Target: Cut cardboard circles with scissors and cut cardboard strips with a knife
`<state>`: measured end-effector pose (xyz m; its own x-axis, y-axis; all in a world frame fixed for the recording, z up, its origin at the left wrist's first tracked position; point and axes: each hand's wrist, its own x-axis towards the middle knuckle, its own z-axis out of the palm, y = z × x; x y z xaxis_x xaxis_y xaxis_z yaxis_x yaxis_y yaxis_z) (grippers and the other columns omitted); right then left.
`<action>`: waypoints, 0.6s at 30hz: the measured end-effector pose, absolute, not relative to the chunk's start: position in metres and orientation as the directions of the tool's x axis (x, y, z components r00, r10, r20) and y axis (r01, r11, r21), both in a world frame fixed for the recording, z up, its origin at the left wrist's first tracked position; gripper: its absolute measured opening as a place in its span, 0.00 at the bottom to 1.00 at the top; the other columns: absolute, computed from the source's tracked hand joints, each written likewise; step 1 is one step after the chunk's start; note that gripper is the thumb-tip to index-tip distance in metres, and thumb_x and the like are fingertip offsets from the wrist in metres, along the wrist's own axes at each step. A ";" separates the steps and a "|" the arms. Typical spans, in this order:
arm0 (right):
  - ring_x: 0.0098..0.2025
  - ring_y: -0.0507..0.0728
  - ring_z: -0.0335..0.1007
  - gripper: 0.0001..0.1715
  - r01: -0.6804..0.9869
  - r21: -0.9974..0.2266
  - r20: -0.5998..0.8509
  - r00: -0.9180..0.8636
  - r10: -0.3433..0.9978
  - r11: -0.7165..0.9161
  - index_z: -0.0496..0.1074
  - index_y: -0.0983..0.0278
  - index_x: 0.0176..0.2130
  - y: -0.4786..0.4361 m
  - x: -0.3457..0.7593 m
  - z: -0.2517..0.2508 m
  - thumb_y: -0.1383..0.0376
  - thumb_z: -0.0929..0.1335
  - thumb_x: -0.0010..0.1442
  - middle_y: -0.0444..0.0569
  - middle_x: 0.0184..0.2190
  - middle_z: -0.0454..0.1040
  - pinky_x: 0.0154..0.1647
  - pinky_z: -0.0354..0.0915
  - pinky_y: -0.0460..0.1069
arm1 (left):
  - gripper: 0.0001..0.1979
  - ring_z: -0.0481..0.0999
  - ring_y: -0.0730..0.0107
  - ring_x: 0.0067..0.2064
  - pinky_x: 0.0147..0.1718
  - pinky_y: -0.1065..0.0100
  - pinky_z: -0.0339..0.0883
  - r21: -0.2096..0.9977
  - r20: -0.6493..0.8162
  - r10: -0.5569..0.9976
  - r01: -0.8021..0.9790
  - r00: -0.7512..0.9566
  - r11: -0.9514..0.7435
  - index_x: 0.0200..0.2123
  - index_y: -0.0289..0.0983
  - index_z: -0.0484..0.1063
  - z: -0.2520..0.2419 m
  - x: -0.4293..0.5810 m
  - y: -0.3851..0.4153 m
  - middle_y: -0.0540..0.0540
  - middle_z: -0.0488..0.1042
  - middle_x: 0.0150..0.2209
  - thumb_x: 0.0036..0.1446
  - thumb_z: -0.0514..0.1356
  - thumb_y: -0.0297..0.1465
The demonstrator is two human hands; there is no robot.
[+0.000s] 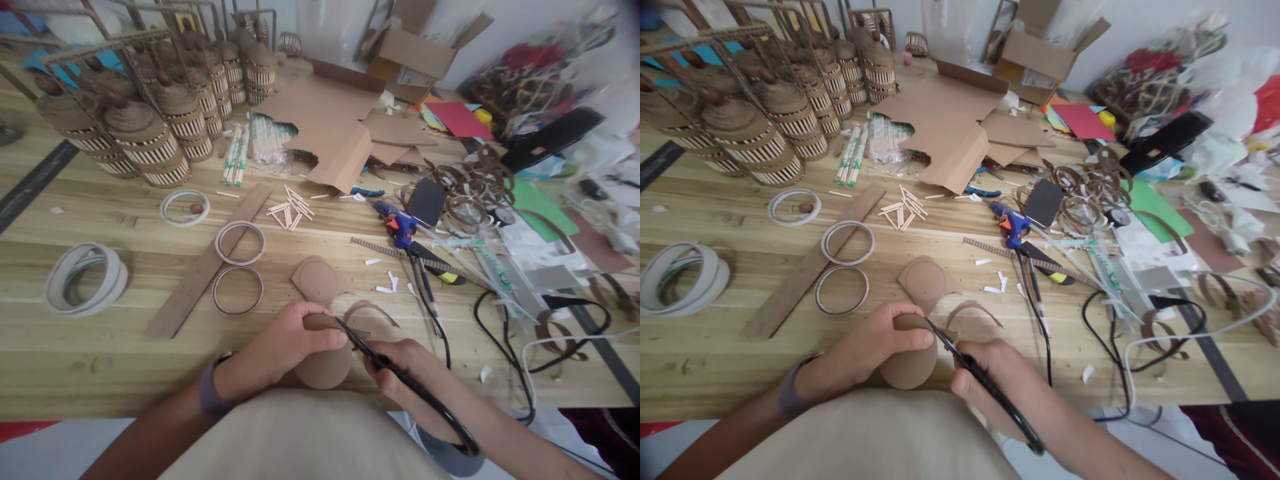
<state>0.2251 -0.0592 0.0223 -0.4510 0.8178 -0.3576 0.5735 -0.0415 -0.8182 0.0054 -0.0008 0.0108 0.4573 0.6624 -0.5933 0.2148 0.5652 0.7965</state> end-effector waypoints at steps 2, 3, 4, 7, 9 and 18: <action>0.21 0.50 0.47 0.38 0.561 -0.826 -0.358 -0.451 0.817 -0.053 0.56 0.60 0.25 -0.059 0.225 0.023 0.32 0.55 0.64 0.39 0.20 0.53 0.21 0.45 0.48 | 0.21 0.77 0.56 0.45 0.40 0.66 0.69 0.795 -0.598 0.662 0.232 0.452 0.560 0.39 0.39 0.79 0.011 0.005 -0.001 0.48 0.82 0.38 0.43 0.68 0.43; 0.21 0.50 0.48 0.38 0.556 -0.829 -0.358 -0.454 0.816 -0.055 0.56 0.60 0.25 -0.058 0.225 0.023 0.32 0.55 0.64 0.39 0.20 0.53 0.21 0.45 0.48 | 0.21 0.77 0.56 0.45 0.40 0.66 0.69 0.794 -0.601 0.664 0.236 0.445 0.561 0.40 0.39 0.79 0.012 0.005 0.000 0.48 0.82 0.38 0.42 0.68 0.43; 0.21 0.50 0.48 0.38 0.555 -0.830 -0.359 -0.455 0.815 -0.056 0.56 0.60 0.25 -0.058 0.225 0.023 0.32 0.55 0.63 0.39 0.20 0.53 0.21 0.45 0.48 | 0.22 0.77 0.56 0.45 0.40 0.66 0.69 0.792 -0.604 0.665 0.237 0.440 0.563 0.40 0.39 0.79 0.012 0.005 0.000 0.48 0.82 0.38 0.42 0.69 0.43; 0.22 0.50 0.48 0.38 0.565 -0.823 -0.369 -0.454 0.811 -0.058 0.56 0.61 0.25 -0.058 0.225 0.024 0.31 0.54 0.63 0.39 0.20 0.53 0.21 0.45 0.48 | 0.22 0.78 0.55 0.45 0.39 0.66 0.69 0.786 -0.611 0.656 0.243 0.443 0.569 0.41 0.38 0.79 0.015 0.004 0.000 0.48 0.82 0.39 0.42 0.69 0.43; 0.22 0.50 0.47 0.39 0.584 -0.810 -0.376 -0.449 0.811 -0.053 0.56 0.61 0.25 -0.059 0.225 0.024 0.31 0.54 0.62 0.38 0.20 0.52 0.21 0.45 0.47 | 0.22 0.78 0.55 0.45 0.39 0.67 0.69 0.786 -0.610 0.648 0.246 0.456 0.567 0.40 0.38 0.79 0.016 0.004 0.001 0.48 0.82 0.38 0.42 0.69 0.43; 0.23 0.50 0.48 0.39 0.573 -0.816 -0.400 -0.472 0.786 -0.072 0.58 0.61 0.26 -0.057 0.226 0.028 0.30 0.56 0.60 0.39 0.20 0.54 0.22 0.45 0.47 | 0.25 0.78 0.52 0.48 0.41 0.65 0.69 0.788 -0.615 0.673 0.273 0.412 0.552 0.43 0.39 0.79 0.012 0.003 -0.001 0.46 0.82 0.42 0.41 0.71 0.43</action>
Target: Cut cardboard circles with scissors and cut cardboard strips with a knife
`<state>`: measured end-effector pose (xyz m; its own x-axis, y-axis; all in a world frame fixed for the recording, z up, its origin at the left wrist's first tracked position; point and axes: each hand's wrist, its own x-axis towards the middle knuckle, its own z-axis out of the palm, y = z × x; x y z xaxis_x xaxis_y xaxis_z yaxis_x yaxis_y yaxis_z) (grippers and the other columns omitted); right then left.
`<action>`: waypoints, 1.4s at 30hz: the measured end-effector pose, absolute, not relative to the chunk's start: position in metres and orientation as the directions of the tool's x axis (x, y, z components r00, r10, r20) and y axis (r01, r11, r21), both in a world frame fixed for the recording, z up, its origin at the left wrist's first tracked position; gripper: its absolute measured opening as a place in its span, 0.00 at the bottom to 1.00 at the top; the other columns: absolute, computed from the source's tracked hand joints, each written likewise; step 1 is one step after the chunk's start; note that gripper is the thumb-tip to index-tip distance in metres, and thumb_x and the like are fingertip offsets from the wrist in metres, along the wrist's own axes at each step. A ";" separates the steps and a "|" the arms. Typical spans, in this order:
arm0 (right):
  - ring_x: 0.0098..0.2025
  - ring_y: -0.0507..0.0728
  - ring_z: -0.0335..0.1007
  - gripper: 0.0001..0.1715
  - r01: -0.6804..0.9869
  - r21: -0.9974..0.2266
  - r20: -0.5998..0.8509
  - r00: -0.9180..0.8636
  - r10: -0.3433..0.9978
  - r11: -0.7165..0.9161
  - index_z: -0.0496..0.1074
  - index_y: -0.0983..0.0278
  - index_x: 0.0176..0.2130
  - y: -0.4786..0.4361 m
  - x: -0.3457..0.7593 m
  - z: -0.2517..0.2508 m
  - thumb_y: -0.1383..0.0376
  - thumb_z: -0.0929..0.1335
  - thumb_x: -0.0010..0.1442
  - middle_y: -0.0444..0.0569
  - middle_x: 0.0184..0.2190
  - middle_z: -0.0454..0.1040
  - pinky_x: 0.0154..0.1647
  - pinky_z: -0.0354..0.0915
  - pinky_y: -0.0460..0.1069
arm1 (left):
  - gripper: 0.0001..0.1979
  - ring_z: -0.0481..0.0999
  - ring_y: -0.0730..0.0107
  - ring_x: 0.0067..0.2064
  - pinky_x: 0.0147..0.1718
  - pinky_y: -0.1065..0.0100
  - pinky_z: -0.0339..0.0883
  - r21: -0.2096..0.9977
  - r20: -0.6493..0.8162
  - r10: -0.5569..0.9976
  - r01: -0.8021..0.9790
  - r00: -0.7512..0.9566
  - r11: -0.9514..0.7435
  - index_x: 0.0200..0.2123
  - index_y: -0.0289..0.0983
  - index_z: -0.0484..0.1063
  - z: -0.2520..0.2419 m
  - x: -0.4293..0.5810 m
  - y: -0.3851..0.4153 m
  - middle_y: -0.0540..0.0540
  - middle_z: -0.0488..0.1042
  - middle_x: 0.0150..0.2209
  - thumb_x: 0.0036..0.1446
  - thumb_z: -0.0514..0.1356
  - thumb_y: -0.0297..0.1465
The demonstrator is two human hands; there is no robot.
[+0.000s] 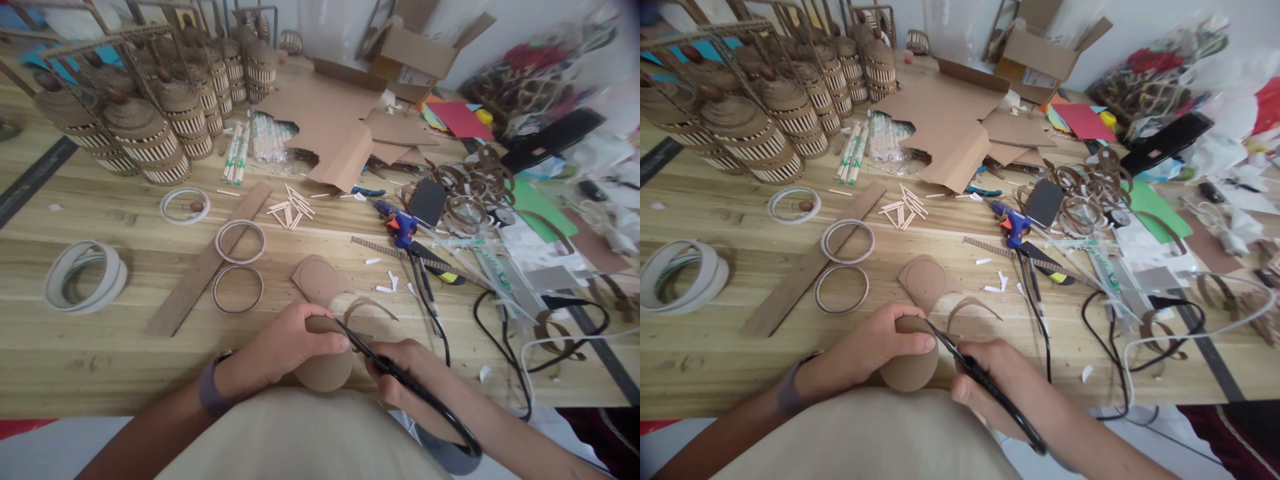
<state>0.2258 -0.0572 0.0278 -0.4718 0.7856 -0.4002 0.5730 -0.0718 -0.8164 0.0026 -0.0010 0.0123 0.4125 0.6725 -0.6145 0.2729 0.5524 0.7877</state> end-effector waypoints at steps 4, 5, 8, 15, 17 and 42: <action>0.22 0.50 0.48 0.39 0.571 -0.819 -0.386 -0.469 0.794 -0.061 0.57 0.61 0.25 -0.056 0.224 0.028 0.31 0.55 0.62 0.39 0.20 0.54 0.22 0.46 0.47 | 0.28 0.78 0.51 0.49 0.43 0.64 0.70 0.782 -0.622 0.657 0.282 0.427 0.556 0.46 0.38 0.78 0.011 0.003 -0.001 0.44 0.82 0.44 0.41 0.71 0.44; 0.22 0.50 0.48 0.38 0.569 -0.821 -0.376 -0.465 0.802 -0.055 0.57 0.60 0.25 -0.057 0.224 0.028 0.31 0.54 0.63 0.39 0.20 0.53 0.21 0.45 0.47 | 0.28 0.78 0.51 0.49 0.43 0.63 0.70 0.783 -0.619 0.652 0.280 0.438 0.555 0.46 0.38 0.77 0.011 0.003 0.000 0.44 0.82 0.44 0.41 0.71 0.44; 0.22 0.50 0.48 0.38 0.568 -0.822 -0.354 -0.455 0.817 -0.040 0.57 0.61 0.25 -0.058 0.225 0.025 0.32 0.54 0.64 0.39 0.20 0.54 0.21 0.45 0.46 | 0.29 0.78 0.52 0.49 0.44 0.63 0.70 0.785 -0.615 0.635 0.286 0.467 0.550 0.47 0.36 0.77 0.011 0.003 0.001 0.44 0.82 0.44 0.42 0.70 0.43; 0.23 0.50 0.49 0.39 0.606 -0.795 -0.383 -0.466 0.797 -0.027 0.57 0.61 0.25 -0.060 0.227 0.024 0.32 0.52 0.64 0.39 0.21 0.53 0.22 0.46 0.46 | 0.26 0.78 0.53 0.49 0.44 0.63 0.71 0.788 -0.611 0.623 0.304 0.488 0.536 0.46 0.37 0.77 0.012 0.004 0.001 0.46 0.82 0.43 0.43 0.68 0.43; 0.23 0.50 0.48 0.39 0.606 -0.795 -0.386 -0.473 0.792 -0.026 0.57 0.61 0.25 -0.059 0.227 0.025 0.32 0.51 0.64 0.39 0.21 0.53 0.22 0.45 0.47 | 0.26 0.78 0.53 0.49 0.43 0.64 0.71 0.787 -0.614 0.627 0.308 0.479 0.535 0.46 0.38 0.77 0.011 0.004 0.001 0.46 0.82 0.43 0.43 0.68 0.43; 0.20 0.52 0.62 0.40 0.861 -0.506 -0.271 -0.218 0.937 0.054 0.61 0.60 0.27 -0.051 0.229 0.037 0.30 0.52 0.62 0.41 0.18 0.64 0.21 0.52 0.46 | 0.30 0.76 0.53 0.48 0.43 0.63 0.68 0.762 -0.642 0.625 0.285 0.444 0.581 0.47 0.37 0.75 0.012 0.006 -0.002 0.45 0.80 0.44 0.40 0.69 0.45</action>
